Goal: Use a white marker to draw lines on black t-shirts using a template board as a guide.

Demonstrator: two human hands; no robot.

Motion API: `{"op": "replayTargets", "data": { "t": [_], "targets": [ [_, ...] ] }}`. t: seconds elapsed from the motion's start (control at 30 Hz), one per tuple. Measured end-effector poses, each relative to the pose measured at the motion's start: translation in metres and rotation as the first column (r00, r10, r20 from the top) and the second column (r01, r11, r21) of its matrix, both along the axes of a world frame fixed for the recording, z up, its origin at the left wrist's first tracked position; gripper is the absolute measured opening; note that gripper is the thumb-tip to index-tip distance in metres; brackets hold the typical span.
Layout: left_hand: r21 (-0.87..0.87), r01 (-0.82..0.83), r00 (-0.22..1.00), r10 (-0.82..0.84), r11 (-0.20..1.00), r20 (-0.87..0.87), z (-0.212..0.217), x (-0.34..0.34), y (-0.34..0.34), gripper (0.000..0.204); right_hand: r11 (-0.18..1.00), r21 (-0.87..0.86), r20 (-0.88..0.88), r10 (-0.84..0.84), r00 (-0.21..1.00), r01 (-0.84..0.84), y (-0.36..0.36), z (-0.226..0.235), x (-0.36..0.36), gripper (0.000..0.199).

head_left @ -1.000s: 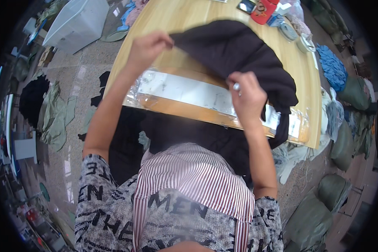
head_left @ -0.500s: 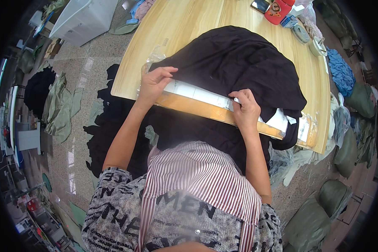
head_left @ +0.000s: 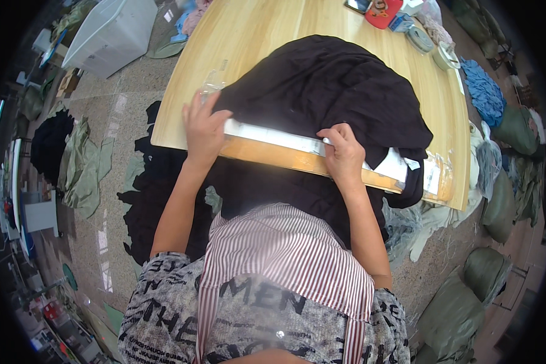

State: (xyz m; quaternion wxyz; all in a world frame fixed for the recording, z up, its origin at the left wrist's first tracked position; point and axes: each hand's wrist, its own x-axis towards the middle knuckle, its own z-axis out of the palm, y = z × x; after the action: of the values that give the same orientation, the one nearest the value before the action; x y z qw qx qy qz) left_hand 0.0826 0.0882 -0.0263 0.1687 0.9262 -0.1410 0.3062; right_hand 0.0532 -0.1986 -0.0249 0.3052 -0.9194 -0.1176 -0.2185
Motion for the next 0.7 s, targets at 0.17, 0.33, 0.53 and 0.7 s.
{"op": "replayTargets", "data": {
  "t": [0.17,0.33,0.53,0.7],
  "targets": [
    [-0.207,0.31,0.944,-0.326,0.928,-0.05,-0.006,-0.035,-0.057,0.021,0.997,-0.026,0.03,0.071,0.997,-0.07,-0.001,-0.002,0.005,0.024],
    [-0.118,0.388,0.876,-0.405,0.914,-0.26,-0.01,-0.041,-0.114,0.046,0.993,-0.012,-0.007,0.114,0.993,-0.114,-0.013,0.002,0.004,0.024],
    [-0.082,0.402,0.859,-0.406,0.912,-0.311,-0.006,-0.043,-0.116,0.057,0.889,0.436,-0.108,0.206,0.972,-0.14,-0.017,0.017,0.005,0.009],
    [-0.1,0.355,0.864,-0.367,0.929,-0.344,-0.006,-0.045,-0.118,0.057,0.722,0.688,-0.315,0.209,0.926,0.071,0.003,0.006,0.002,0.017]
  ]
}}
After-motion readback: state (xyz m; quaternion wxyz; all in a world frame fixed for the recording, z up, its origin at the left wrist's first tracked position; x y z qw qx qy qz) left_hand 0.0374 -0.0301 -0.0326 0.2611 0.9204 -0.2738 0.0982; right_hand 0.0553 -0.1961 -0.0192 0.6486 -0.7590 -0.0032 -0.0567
